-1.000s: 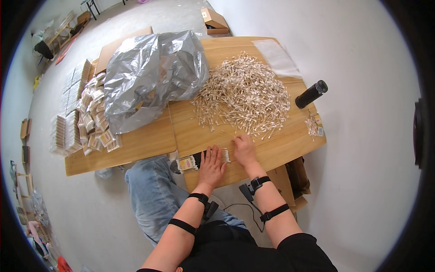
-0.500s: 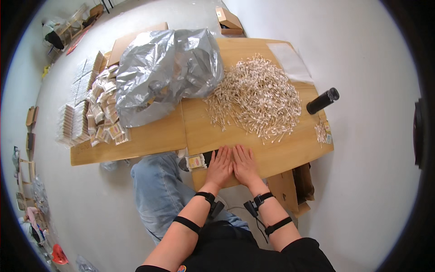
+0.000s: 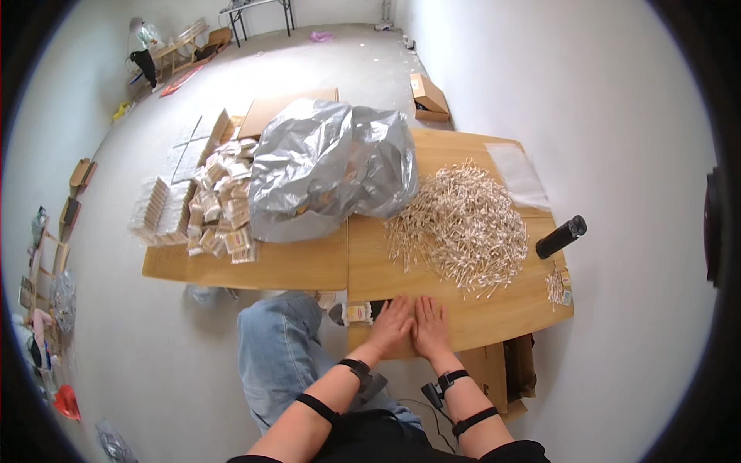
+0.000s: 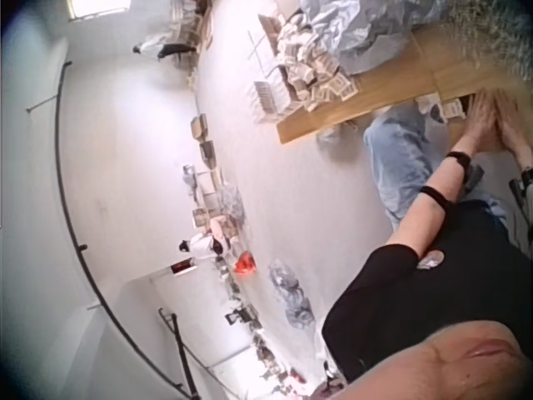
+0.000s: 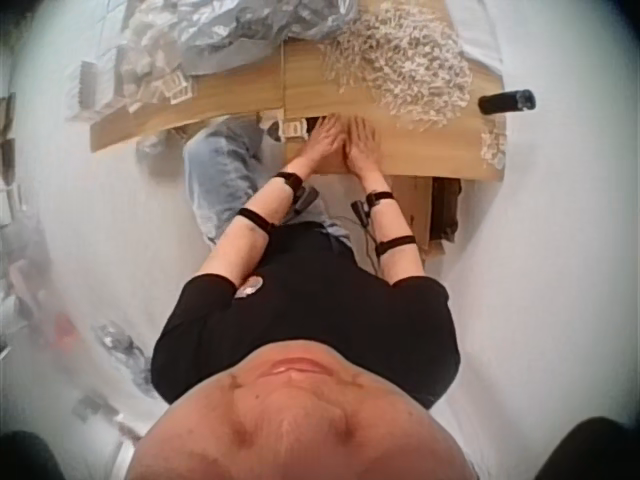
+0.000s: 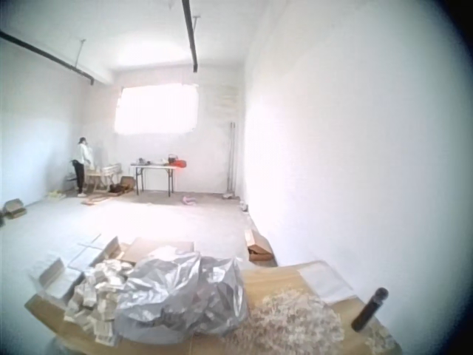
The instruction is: Picking up cotton swabs from a pile and placing them neatly into a container or box.
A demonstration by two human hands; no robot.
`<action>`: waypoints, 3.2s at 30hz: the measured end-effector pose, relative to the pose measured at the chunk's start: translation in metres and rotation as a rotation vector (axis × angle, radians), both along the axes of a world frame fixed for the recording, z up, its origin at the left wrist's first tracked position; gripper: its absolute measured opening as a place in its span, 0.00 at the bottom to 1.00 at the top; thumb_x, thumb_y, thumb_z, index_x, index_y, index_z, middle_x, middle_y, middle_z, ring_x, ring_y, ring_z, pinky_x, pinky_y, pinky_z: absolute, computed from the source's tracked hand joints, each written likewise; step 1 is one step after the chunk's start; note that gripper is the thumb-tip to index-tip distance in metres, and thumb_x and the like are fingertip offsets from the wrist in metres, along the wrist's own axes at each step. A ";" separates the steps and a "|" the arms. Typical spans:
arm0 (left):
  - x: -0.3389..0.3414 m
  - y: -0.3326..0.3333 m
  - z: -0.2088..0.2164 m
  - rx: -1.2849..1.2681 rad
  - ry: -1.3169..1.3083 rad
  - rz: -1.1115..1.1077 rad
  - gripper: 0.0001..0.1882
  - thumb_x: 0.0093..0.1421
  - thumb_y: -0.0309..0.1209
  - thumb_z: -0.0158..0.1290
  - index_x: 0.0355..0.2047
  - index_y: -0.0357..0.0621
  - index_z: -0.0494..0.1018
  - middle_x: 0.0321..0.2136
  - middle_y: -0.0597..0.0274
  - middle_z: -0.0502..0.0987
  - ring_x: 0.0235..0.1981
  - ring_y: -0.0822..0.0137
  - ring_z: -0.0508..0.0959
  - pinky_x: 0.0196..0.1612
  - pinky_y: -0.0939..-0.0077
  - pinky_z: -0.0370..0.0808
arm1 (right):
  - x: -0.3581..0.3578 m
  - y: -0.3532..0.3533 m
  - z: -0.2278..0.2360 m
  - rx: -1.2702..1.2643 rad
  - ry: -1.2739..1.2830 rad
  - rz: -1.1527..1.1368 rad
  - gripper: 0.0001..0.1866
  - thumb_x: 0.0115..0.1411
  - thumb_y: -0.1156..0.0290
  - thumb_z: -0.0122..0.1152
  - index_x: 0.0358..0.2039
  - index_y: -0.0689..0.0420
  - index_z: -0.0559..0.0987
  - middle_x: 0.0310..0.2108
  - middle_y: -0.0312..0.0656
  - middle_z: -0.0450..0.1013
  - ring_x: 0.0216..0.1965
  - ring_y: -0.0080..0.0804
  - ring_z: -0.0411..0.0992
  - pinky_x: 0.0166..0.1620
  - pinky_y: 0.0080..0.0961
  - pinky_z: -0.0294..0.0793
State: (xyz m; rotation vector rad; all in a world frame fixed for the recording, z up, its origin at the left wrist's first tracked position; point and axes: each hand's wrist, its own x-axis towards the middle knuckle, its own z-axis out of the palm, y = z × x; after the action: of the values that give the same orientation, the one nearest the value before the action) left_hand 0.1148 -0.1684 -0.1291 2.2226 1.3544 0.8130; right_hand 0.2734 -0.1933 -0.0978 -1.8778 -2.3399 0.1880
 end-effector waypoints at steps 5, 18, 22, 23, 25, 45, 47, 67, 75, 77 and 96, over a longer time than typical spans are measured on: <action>-0.062 0.006 0.001 0.102 -0.184 0.435 0.14 0.61 0.29 0.48 0.47 0.40 0.71 0.45 0.47 0.74 0.49 0.44 0.71 0.52 0.54 0.67 | 0.002 0.006 0.000 0.018 -0.005 -0.020 0.30 0.66 0.60 0.46 0.65 0.61 0.60 0.67 0.49 0.57 0.69 0.44 0.52 0.68 0.52 0.45; -0.098 0.015 -0.017 -0.077 -0.293 0.723 0.14 0.68 0.37 0.45 0.34 0.37 0.72 0.32 0.46 0.75 0.36 0.43 0.73 0.40 0.54 0.70 | -0.021 0.014 0.009 0.000 -0.019 0.120 0.29 0.67 0.60 0.42 0.66 0.59 0.59 0.68 0.46 0.55 0.69 0.40 0.51 0.70 0.46 0.43; -0.097 0.017 -0.016 -0.102 -0.310 0.658 0.18 0.68 0.38 0.44 0.28 0.33 0.71 0.28 0.41 0.74 0.33 0.41 0.73 0.36 0.54 0.68 | -0.026 0.016 0.007 -0.007 -0.031 0.160 0.30 0.67 0.60 0.43 0.66 0.60 0.59 0.68 0.47 0.55 0.70 0.41 0.51 0.70 0.46 0.42; -0.097 0.018 -0.016 -0.086 -0.312 0.658 0.19 0.68 0.38 0.45 0.26 0.34 0.70 0.27 0.41 0.73 0.32 0.40 0.72 0.35 0.53 0.68 | -0.027 0.017 0.007 -0.011 -0.036 0.164 0.30 0.67 0.60 0.44 0.66 0.61 0.59 0.68 0.48 0.55 0.69 0.42 0.51 0.70 0.46 0.42; -0.095 0.018 -0.012 -0.096 -0.303 0.668 0.19 0.68 0.38 0.45 0.26 0.34 0.69 0.27 0.41 0.73 0.31 0.40 0.72 0.34 0.53 0.67 | -0.029 0.017 0.004 -0.001 -0.048 0.168 0.30 0.67 0.59 0.44 0.66 0.60 0.59 0.68 0.47 0.55 0.69 0.41 0.51 0.70 0.46 0.43; -0.094 0.018 -0.009 -0.161 -0.327 0.686 0.20 0.67 0.39 0.49 0.23 0.35 0.69 0.23 0.42 0.72 0.26 0.42 0.72 0.28 0.55 0.66 | -0.037 0.025 0.008 0.005 -0.068 0.181 0.30 0.65 0.59 0.47 0.65 0.57 0.61 0.67 0.44 0.57 0.69 0.38 0.53 0.70 0.45 0.43; -0.094 0.018 -0.011 -0.144 -0.330 0.688 0.21 0.66 0.39 0.49 0.23 0.34 0.68 0.22 0.42 0.71 0.25 0.42 0.71 0.27 0.55 0.66 | -0.043 0.025 0.011 0.010 -0.055 0.216 0.30 0.65 0.59 0.48 0.65 0.57 0.62 0.67 0.44 0.58 0.69 0.38 0.53 0.70 0.45 0.43; -0.096 0.018 -0.015 -0.141 -0.449 0.752 0.19 0.67 0.40 0.48 0.27 0.35 0.72 0.24 0.44 0.76 0.26 0.46 0.75 0.30 0.59 0.70 | -0.050 0.031 0.007 0.002 0.148 0.231 0.36 0.62 0.54 0.52 0.65 0.63 0.60 0.67 0.50 0.55 0.69 0.43 0.51 0.70 0.44 0.43; -0.097 0.017 -0.015 -0.327 -0.454 0.786 0.21 0.69 0.43 0.46 0.30 0.34 0.74 0.24 0.49 0.78 0.25 0.56 0.75 0.32 0.65 0.71 | -0.052 0.026 0.011 -0.013 -0.086 0.254 0.43 0.60 0.43 0.50 0.65 0.64 0.58 0.69 0.50 0.52 0.71 0.40 0.47 0.71 0.46 0.40; -0.095 0.017 -0.014 -0.284 -0.471 0.765 0.22 0.68 0.40 0.48 0.24 0.34 0.71 0.18 0.46 0.72 0.19 0.56 0.68 0.26 0.62 0.67 | -0.055 0.025 0.007 -0.002 -0.072 0.243 0.44 0.60 0.42 0.50 0.65 0.65 0.59 0.69 0.50 0.52 0.71 0.40 0.47 0.71 0.46 0.39; -0.090 0.020 -0.009 -0.210 -0.416 0.676 0.21 0.68 0.39 0.48 0.25 0.33 0.71 0.21 0.42 0.72 0.21 0.48 0.70 0.27 0.60 0.67 | -0.083 0.020 0.016 -0.053 -0.012 0.189 0.46 0.58 0.41 0.52 0.65 0.66 0.59 0.69 0.50 0.52 0.71 0.41 0.45 0.71 0.45 0.39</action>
State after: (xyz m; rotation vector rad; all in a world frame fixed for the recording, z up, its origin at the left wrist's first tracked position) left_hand 0.0246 -0.1482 -0.1385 1.3234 1.8730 1.2021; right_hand 0.1902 -0.1734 -0.0814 -1.6815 -2.5439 0.2619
